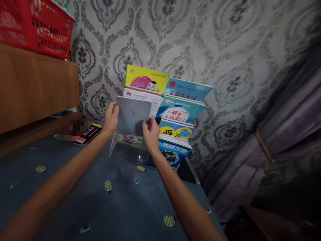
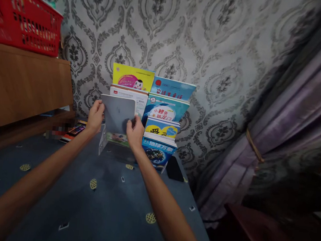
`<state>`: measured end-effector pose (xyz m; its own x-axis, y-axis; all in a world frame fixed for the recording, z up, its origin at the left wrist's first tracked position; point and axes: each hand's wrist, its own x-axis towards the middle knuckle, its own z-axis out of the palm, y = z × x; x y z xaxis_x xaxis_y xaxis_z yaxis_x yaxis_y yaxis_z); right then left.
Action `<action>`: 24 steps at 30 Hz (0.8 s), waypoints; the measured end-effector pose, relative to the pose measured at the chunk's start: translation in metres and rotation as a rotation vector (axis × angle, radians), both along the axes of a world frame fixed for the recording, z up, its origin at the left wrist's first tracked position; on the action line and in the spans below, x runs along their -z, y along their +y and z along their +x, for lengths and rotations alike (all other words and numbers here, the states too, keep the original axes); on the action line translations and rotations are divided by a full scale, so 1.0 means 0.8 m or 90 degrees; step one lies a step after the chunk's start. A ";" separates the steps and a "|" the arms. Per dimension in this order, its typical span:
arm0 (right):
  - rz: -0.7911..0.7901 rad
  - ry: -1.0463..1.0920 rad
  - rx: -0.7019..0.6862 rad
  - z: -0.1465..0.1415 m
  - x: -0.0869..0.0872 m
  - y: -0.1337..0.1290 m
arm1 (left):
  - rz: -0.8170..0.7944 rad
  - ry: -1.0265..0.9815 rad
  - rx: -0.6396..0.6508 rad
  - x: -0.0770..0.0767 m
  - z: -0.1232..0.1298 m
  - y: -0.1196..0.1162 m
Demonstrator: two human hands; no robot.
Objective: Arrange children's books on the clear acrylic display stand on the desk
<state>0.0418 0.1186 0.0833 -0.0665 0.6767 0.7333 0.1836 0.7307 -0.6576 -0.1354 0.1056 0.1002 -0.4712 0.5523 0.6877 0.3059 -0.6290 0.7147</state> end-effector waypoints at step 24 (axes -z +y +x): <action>-0.014 -0.186 0.140 0.006 0.079 -0.015 | -0.131 0.343 -0.198 0.054 -0.016 -0.015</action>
<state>0.0470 0.1070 0.0205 -0.1219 0.7135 0.6900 0.5176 0.6389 -0.5692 -0.1479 0.0935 0.0572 -0.2489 0.5914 0.7671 0.8004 -0.3204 0.5067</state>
